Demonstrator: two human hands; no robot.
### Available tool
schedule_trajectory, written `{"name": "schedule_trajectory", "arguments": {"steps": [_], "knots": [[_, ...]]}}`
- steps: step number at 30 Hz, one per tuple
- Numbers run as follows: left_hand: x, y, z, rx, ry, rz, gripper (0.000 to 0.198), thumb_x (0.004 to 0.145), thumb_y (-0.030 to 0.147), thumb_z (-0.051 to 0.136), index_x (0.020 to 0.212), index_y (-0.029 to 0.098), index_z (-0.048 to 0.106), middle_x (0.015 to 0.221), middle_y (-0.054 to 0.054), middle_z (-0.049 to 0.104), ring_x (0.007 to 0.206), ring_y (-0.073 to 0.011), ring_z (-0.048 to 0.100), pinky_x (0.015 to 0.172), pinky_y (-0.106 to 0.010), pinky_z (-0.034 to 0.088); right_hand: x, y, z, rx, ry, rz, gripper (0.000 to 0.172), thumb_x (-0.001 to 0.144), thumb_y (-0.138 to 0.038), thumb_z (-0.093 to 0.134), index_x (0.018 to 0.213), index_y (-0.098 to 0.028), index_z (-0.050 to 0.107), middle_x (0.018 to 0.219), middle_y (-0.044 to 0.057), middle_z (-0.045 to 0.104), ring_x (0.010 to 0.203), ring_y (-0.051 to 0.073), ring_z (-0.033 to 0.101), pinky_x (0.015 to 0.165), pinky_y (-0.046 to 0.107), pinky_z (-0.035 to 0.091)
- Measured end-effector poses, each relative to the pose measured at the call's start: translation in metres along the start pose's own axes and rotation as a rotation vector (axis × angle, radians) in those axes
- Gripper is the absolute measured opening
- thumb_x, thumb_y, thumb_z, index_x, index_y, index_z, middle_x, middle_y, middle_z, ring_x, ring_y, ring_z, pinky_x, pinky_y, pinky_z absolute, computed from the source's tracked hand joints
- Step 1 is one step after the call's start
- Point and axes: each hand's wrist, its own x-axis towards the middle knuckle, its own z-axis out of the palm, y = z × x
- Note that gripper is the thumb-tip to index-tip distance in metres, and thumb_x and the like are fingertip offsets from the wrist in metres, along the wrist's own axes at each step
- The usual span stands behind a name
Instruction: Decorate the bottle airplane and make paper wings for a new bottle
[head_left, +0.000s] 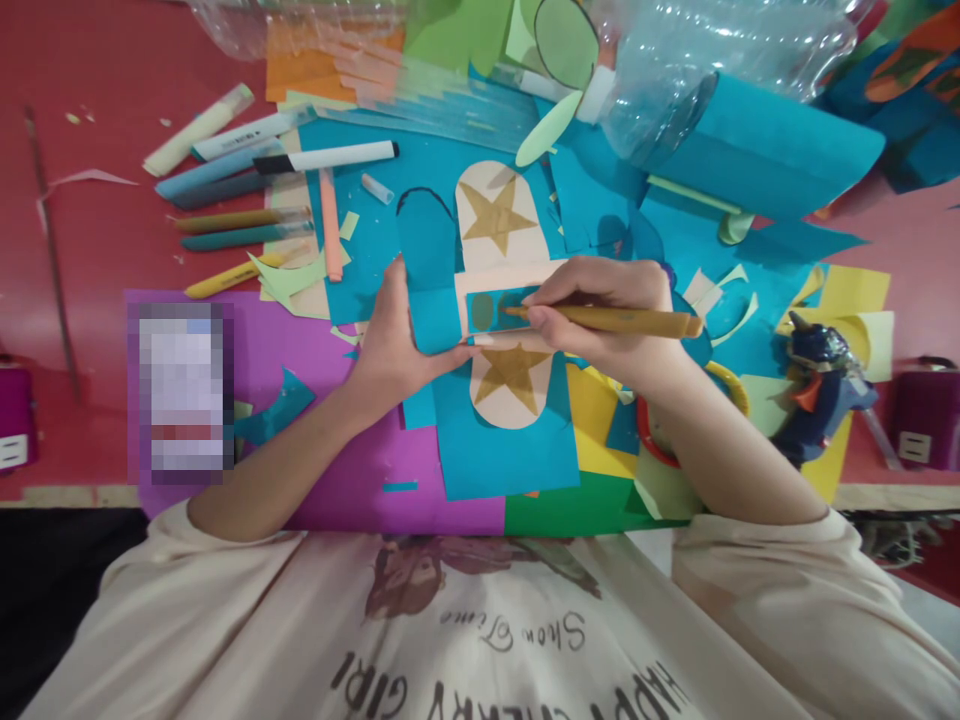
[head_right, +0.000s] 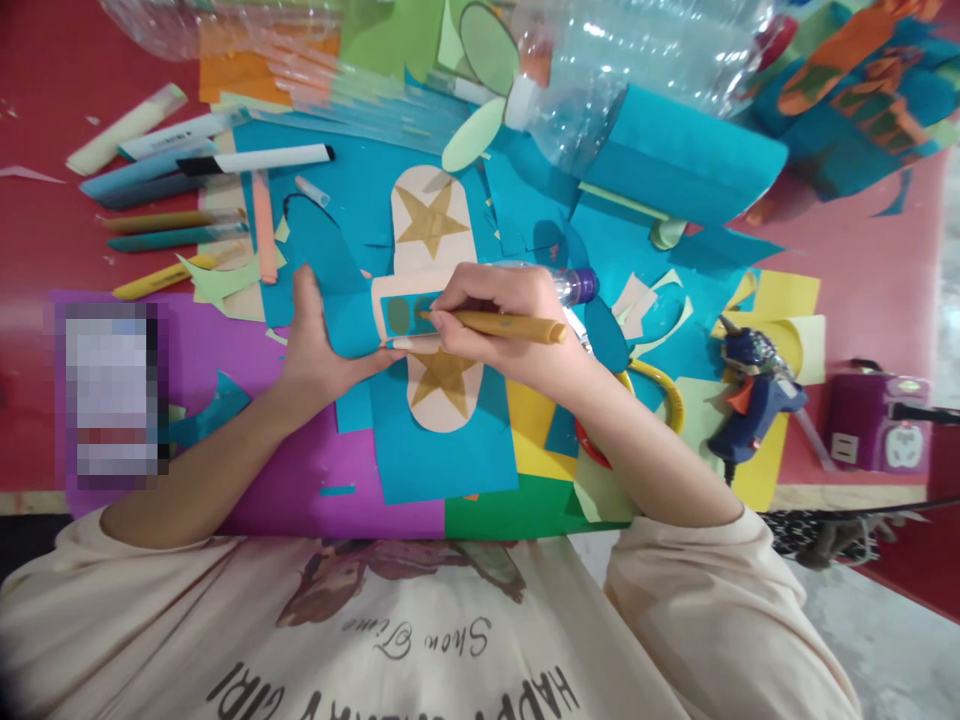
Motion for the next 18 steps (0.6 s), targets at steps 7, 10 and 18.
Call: {"name": "schedule_trajectory", "arguments": {"steps": [7, 10, 18], "knots": [[-0.0002, 0.0015, -0.0019, -0.015, 0.007, -0.005, 0.122, 0.055, 0.087, 0.066, 0.148, 0.02, 0.023, 0.157, -0.02, 0.033, 0.146, -0.0416, 0.031, 0.117, -0.057, 0.032, 0.0015, -0.0017, -0.0013, 0.02, -0.028, -0.025, 0.02, 0.083, -0.02, 0.063, 0.065, -0.024, 0.058, 0.06, -0.001, 0.064, 0.051, 0.013, 0.056, 0.046, 0.029, 0.042], [-0.0006, -0.0012, -0.0016, -0.019, -0.005, -0.002, 0.124, 0.054, 0.087, 0.067, 0.148, 0.02, 0.022, 0.157, -0.019, 0.032, 0.146, -0.0423, 0.031, 0.117, -0.057, 0.033, 0.0026, -0.0018, -0.0026, 0.032, -0.041, -0.058, 0.021, 0.082, -0.018, 0.064, 0.063, -0.023, 0.057, 0.057, -0.002, 0.063, 0.051, 0.012, 0.056, 0.046, 0.027, 0.041], [-0.0006, -0.0024, -0.0019, -0.017, -0.039, -0.004, 0.128, 0.055, 0.09, 0.063, 0.15, 0.017, 0.019, 0.159, -0.02, 0.027, 0.147, -0.0439, 0.027, 0.118, -0.058, 0.032, 0.0035, -0.0038, -0.0051, -0.013, -0.079, -0.011, 0.023, 0.081, -0.018, 0.063, 0.059, -0.023, 0.056, 0.056, -0.002, 0.062, 0.05, 0.012, 0.056, 0.047, 0.027, 0.041]]}}
